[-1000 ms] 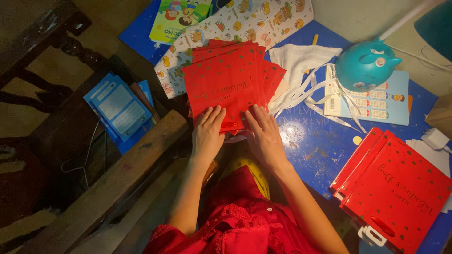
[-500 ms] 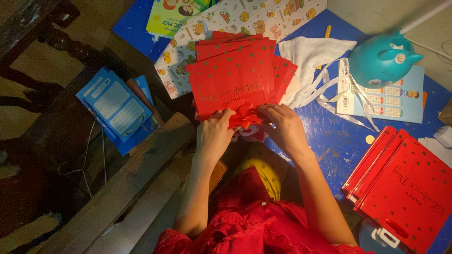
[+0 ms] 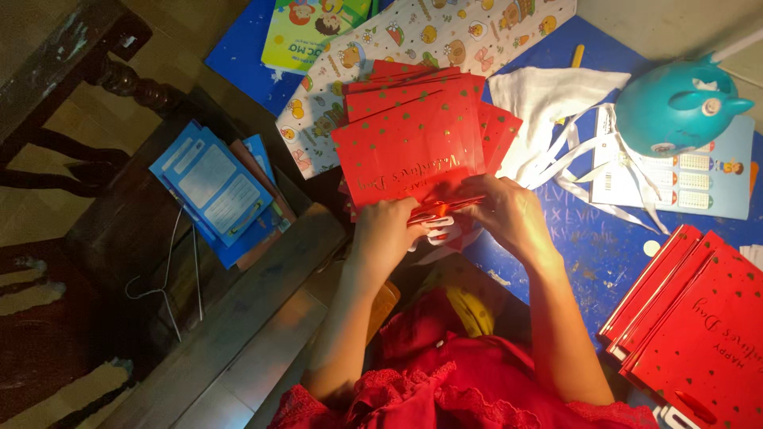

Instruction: The person assembles red Valentine's Day gift bags by hand, folding and inserting white plastic handles into the side slots. The person repeatedly picks up flat bags, folds them into shape, and secures the handles, stacking completed bags on the table.

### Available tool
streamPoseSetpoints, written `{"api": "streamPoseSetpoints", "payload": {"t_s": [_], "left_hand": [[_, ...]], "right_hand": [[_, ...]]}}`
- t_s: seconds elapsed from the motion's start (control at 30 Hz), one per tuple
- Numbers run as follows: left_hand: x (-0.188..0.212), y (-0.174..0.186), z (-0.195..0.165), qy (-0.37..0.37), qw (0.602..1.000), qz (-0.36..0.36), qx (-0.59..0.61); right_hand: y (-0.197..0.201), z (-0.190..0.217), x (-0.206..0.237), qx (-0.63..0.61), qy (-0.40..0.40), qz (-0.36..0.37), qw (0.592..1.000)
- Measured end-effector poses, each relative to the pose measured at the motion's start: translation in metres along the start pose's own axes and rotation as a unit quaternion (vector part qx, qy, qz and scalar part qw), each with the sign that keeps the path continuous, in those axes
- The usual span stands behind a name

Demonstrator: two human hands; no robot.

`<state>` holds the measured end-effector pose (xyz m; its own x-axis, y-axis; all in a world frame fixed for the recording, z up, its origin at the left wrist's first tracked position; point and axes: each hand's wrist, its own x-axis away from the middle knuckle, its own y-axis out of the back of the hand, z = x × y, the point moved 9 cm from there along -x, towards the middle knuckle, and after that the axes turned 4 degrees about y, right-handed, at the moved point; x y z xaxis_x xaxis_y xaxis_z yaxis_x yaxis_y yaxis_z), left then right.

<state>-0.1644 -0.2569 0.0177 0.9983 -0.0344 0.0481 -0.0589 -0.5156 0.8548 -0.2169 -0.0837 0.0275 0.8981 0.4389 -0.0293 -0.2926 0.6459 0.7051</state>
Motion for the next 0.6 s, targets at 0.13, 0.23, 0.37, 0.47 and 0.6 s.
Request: {"api": "streamPoseSetpoints", "payload": {"t_s": [0.13, 0.23, 0.37, 0.47, 0.6], "left_hand": [[0.001, 0.014, 0.003, -0.003, 0.994, 0.020, 0.106], [0.002, 0.018, -0.008, 0.010, 0.993, 0.039, 0.108], [0.019, 0.031, -0.053, -0.005, 0.996, -0.048, 0.080], [0.038, 0.025, -0.095, -0.052, 0.990, -0.081, 0.100], [0.042, -0.009, -0.126, -0.059, 0.986, -0.036, 0.149]], "right_hand": [[-0.002, -0.011, 0.010, -0.060, -0.010, -0.025, 0.998], [0.008, -0.003, 0.036, -0.081, 0.053, -0.158, 0.983], [0.019, -0.013, 0.091, -0.144, 0.052, -0.297, 0.942], [0.012, -0.025, 0.120, -0.196, 0.054, -0.275, 0.940], [-0.014, -0.057, 0.139, -0.401, 0.004, -0.216, 0.890]]}}
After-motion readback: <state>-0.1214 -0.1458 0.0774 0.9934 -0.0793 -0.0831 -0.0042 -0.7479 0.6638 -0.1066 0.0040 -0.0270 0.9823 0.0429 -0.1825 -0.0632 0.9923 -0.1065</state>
